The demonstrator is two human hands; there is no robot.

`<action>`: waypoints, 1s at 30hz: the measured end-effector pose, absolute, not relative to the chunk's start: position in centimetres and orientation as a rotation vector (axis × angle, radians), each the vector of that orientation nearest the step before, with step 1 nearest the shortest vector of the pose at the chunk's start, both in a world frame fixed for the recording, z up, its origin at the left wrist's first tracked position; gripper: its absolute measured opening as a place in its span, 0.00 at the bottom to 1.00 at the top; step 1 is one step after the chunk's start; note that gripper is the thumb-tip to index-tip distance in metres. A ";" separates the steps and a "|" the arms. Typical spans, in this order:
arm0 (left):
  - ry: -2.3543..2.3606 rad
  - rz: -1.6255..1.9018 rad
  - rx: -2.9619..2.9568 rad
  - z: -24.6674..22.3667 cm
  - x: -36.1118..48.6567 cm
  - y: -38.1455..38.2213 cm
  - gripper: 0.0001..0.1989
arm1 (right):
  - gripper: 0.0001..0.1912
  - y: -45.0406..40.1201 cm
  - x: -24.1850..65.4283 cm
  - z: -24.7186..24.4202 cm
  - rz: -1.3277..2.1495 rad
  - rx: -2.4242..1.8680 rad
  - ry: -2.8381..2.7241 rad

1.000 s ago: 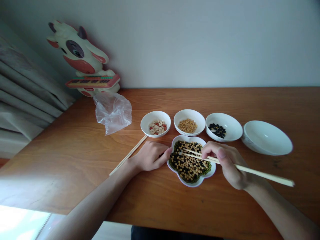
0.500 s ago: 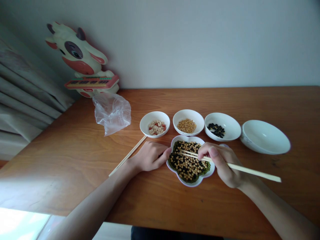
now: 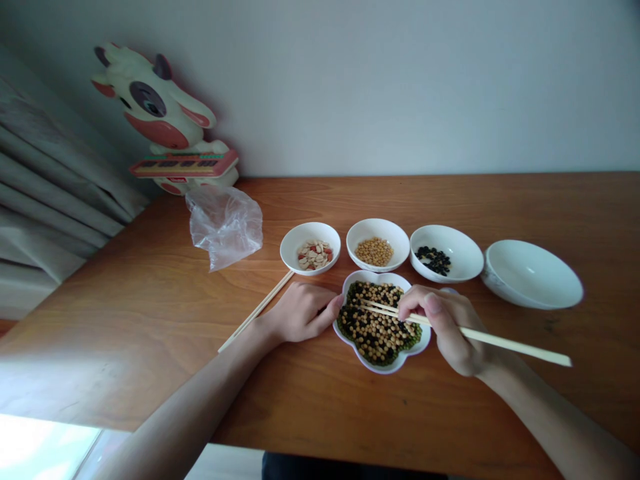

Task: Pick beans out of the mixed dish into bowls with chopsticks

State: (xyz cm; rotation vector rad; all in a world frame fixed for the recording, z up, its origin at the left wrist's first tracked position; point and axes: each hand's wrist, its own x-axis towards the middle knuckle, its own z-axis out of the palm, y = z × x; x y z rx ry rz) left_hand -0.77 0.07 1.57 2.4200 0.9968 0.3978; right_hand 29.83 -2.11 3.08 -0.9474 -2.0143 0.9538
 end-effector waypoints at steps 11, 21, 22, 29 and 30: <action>0.995 0.399 2.424 1.7 -0.7 0.1 0.24 | 0.25 -2.1 29.9 2.8 0.881 -0.879 -1.972; 0.989 0.406 2.426 1.6 -0.7 0.1 0.24 | 0.29 -2.2 30.1 2.6 0.895 -0.847 -1.893; 0.990 0.406 2.427 1.6 -0.7 0.1 0.24 | 0.30 -2.2 30.2 2.5 0.906 -0.860 -1.895; 0.985 0.410 2.426 1.6 -0.8 0.1 0.24 | 0.33 -2.0 30.0 2.7 0.935 -0.925 -1.960; 0.987 0.410 2.424 1.6 -0.8 0.0 0.24 | 0.33 -2.0 30.0 2.7 0.928 -0.930 -1.968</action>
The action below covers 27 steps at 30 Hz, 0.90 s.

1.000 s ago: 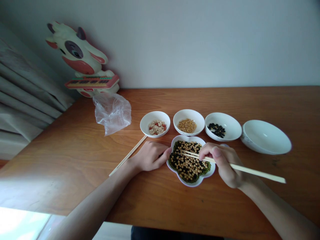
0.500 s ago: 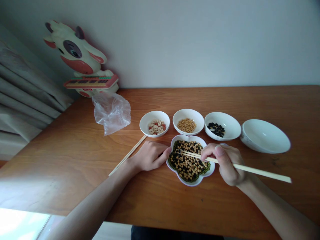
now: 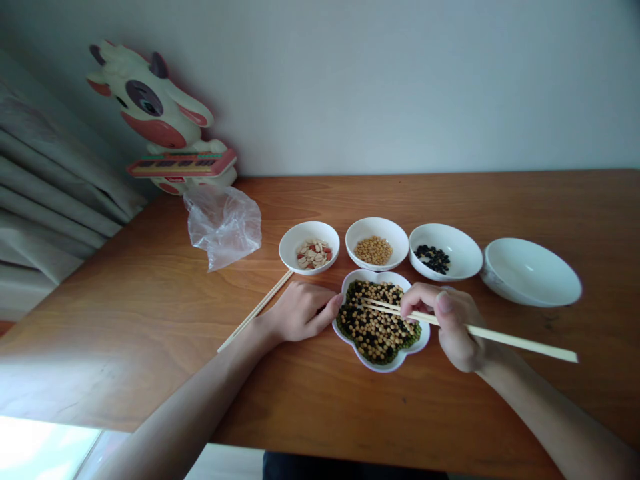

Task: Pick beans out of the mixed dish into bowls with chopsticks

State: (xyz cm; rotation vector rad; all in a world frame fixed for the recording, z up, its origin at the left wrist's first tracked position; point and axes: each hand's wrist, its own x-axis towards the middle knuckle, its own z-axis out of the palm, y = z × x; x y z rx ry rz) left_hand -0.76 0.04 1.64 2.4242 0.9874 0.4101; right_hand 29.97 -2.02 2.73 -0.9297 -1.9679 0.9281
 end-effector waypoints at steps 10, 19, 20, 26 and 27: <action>0.996 0.403 2.412 1.8 -0.7 0.1 0.24 | 0.34 -2.2 29.7 3.1 0.919 -0.953 -2.027; 1.001 0.398 2.409 1.7 -0.7 0.1 0.24 | 0.32 -2.1 29.8 2.5 0.926 -0.920 -2.028; 1.003 0.396 2.406 1.7 -0.7 0.1 0.24 | 0.33 -2.0 29.8 2.4 0.930 -0.915 -2.034; 1.007 0.385 2.402 1.7 -0.6 0.0 0.24 | 0.32 -2.1 29.8 2.6 0.927 -0.909 -2.060; 1.003 0.385 2.403 1.7 -0.6 0.0 0.24 | 0.32 -2.2 29.8 2.6 0.925 -0.910 -2.058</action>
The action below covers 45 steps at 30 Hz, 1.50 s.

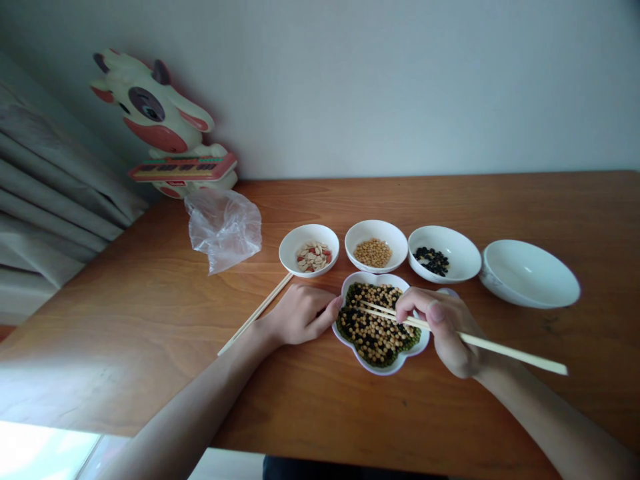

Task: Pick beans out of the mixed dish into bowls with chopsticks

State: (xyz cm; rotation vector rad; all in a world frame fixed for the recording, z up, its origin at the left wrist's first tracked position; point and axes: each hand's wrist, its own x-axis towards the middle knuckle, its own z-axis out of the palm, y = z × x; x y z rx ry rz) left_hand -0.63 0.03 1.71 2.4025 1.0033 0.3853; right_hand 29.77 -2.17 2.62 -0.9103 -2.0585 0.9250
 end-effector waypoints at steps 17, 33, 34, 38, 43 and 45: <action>0.996 0.378 2.424 1.6 -0.6 0.1 0.24 | 0.32 -2.0 30.0 2.4 0.942 -0.899 -2.042; 1.016 0.360 2.416 1.7 -0.6 0.0 0.25 | 0.28 -2.1 30.0 1.6 0.907 -0.811 -1.950; 1.015 0.360 2.418 1.7 -0.7 0.0 0.25 | 0.29 -2.1 30.0 1.7 0.909 -0.821 -1.957; 1.009 0.366 2.426 1.9 -0.6 0.0 0.25 | 0.34 -2.1 30.1 2.8 0.920 -0.911 -1.987; 1.002 0.375 2.432 1.9 -0.5 0.0 0.25 | 0.36 -2.1 30.1 3.2 0.965 -0.958 -2.001; 0.999 0.377 2.432 1.8 -0.6 0.0 0.25 | 0.35 -2.1 30.1 3.0 0.950 -0.964 -2.020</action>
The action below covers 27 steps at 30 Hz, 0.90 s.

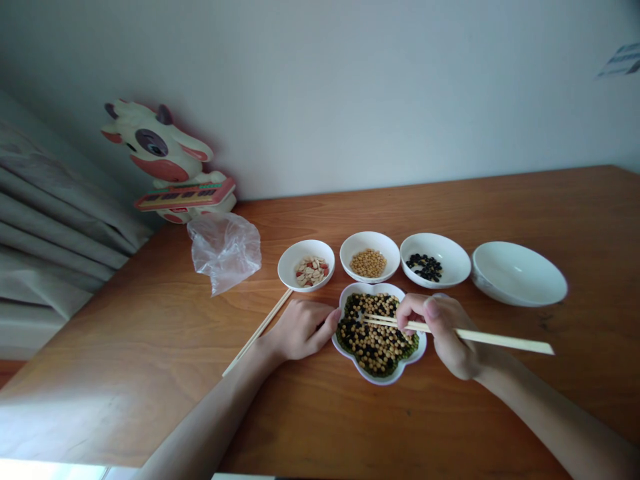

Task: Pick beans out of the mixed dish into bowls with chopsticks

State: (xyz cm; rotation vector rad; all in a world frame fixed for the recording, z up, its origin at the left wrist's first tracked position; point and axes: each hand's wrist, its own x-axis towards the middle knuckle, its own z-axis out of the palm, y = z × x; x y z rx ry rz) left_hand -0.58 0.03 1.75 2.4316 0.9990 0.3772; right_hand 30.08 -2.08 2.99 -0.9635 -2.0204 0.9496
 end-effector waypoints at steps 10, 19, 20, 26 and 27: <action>1.001 0.374 2.426 1.8 -0.6 0.1 0.25 | 0.34 -2.1 29.8 2.8 0.922 -0.952 -2.037; 1.017 0.359 2.426 1.8 -0.6 0.0 0.24 | 0.34 -2.1 29.7 2.9 0.922 -0.949 -2.038; 1.020 0.360 2.429 1.7 -0.6 0.0 0.24 | 0.34 -2.1 29.7 2.8 0.923 -0.951 -2.034; 1.008 0.381 2.437 1.7 -0.6 0.1 0.24 | 0.31 -2.1 30.0 2.4 0.931 -0.960 -1.971; 1.008 0.386 2.438 1.7 -0.6 0.1 0.24 | 0.31 -2.1 30.0 2.4 0.929 -0.953 -1.957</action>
